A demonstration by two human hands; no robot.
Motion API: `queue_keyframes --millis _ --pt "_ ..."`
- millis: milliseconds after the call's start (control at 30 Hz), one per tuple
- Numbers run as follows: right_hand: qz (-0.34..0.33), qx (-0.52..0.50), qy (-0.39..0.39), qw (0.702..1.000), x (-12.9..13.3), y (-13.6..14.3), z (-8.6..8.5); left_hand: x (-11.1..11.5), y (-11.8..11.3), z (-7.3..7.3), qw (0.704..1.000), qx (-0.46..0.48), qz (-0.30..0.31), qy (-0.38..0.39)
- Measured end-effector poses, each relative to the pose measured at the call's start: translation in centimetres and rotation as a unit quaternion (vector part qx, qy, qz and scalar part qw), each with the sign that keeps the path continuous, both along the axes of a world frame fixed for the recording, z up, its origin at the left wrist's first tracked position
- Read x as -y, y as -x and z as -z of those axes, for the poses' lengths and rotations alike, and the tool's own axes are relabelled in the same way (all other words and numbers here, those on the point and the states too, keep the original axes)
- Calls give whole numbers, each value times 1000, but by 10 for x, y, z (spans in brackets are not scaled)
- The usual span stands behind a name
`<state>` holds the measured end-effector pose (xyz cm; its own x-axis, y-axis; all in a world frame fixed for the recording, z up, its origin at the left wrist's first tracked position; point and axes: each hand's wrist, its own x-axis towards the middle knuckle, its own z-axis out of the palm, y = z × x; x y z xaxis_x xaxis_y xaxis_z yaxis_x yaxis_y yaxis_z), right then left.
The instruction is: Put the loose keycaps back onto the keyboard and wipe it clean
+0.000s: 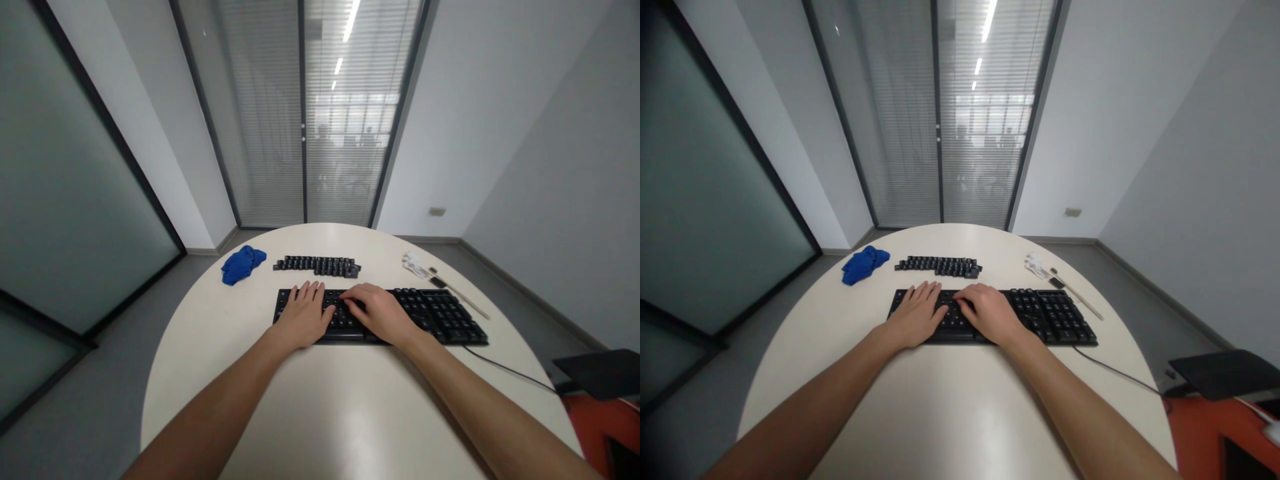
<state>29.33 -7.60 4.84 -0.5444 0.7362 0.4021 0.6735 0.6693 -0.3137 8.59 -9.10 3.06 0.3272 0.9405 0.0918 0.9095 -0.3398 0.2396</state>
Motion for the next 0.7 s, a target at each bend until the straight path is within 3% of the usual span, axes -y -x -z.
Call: queue_keyframes --millis 133,267,700 --pt "50 33 -28 998 -21 9 -4 2 -2 1 999 1 -51 -15" --pt "70 135 -58 987 -47 24 -9 3 -1 0 998 1 -61 -13" --pt "47 206 -95 973 -78 78 -2 -9 33 -12 993 -35 -83 80"
